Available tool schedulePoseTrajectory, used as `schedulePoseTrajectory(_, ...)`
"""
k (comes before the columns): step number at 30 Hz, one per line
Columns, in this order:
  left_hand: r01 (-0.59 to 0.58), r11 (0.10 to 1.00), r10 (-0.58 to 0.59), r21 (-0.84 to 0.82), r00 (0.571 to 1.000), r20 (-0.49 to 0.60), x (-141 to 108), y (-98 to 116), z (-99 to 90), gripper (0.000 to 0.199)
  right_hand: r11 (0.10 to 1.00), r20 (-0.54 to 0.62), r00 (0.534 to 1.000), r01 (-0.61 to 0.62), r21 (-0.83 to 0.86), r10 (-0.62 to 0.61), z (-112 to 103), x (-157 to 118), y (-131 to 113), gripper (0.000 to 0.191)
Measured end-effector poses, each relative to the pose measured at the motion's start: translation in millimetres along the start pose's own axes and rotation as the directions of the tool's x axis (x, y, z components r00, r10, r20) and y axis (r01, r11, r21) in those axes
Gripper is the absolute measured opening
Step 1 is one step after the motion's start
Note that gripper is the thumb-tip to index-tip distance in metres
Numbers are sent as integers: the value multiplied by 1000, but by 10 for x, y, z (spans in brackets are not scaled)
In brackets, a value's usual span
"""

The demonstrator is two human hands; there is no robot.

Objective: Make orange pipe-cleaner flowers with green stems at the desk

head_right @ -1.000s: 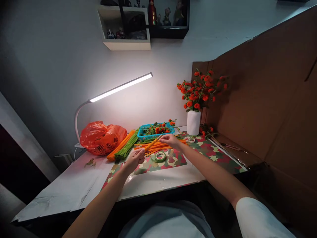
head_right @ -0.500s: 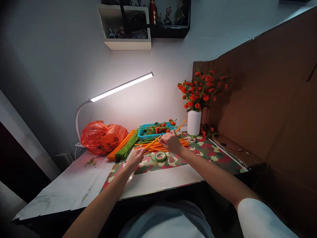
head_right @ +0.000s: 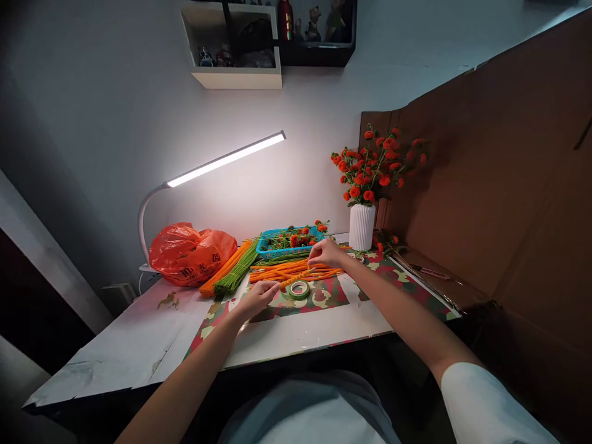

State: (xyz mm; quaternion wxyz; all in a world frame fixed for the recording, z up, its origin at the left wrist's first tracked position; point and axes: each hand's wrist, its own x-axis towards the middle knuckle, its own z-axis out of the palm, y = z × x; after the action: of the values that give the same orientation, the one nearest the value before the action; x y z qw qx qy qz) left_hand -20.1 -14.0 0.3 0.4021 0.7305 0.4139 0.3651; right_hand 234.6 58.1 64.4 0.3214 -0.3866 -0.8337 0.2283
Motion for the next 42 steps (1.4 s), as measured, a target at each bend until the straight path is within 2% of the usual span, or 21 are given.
schedulePoseTrajectory(2,-20,989,35,144,994,-102,32,0,34,40,970,-121,984,104,-219,-133,81,-26,-31,17)
schedulePoseTrajectory(4,-8,981,51,196,976,-214,63,-24,44,37,914,-156,949,208,-347,-275,237,-69,-91,14)
schedulePoseTrajectory(7,-5,992,52,125,924,-379,97,-84,27,35,905,-244,909,245,-347,-339,499,-153,-174,17)
schedulePoseTrajectory(9,-12,1000,5,-16,910,-414,113,-116,13,36,963,-379,894,170,-209,-240,615,-197,-196,20)
schedulePoseTrajectory(11,-15,977,-64,-213,931,-358,123,-127,8,40,996,-461,886,72,47,-42,651,-214,-191,28)
schedulePoseTrajectory(13,-17,914,-98,-404,960,-263,121,-119,6,44,961,-448,887,21,277,110,620,-200,-178,36)
schedulePoseTrajectory(15,-18,844,-94,-537,979,-180,106,-100,1,48,912,-389,908,15,409,159,564,-165,-172,42)
schedulePoseTrajectory(18,31,771,-91,-636,994,-62,63,-71,-11,49,870,-315,941,49,490,124,519,-110,-185,44)
schedulePoseTrajectory(22,99,734,-91,-672,995,47,19,-54,-17,45,790,-270,956,73,608,119,564,-90,-232,44)
schedulePoseTrajectory(28,124,753,-90,-646,992,86,19,-66,2,44,682,-236,944,17,731,230,600,-144,-329,30)
schedulePoseTrajectory(35,123,741,-95,-660,992,79,23,-63,18,48,678,-262,931,21,734,255,630,-101,-419,19)
schedulePoseTrajectory(42,113,716,-91,-689,993,69,19,-101,8,42,637,-152,954,-52,769,260,866,-83,-378,23)
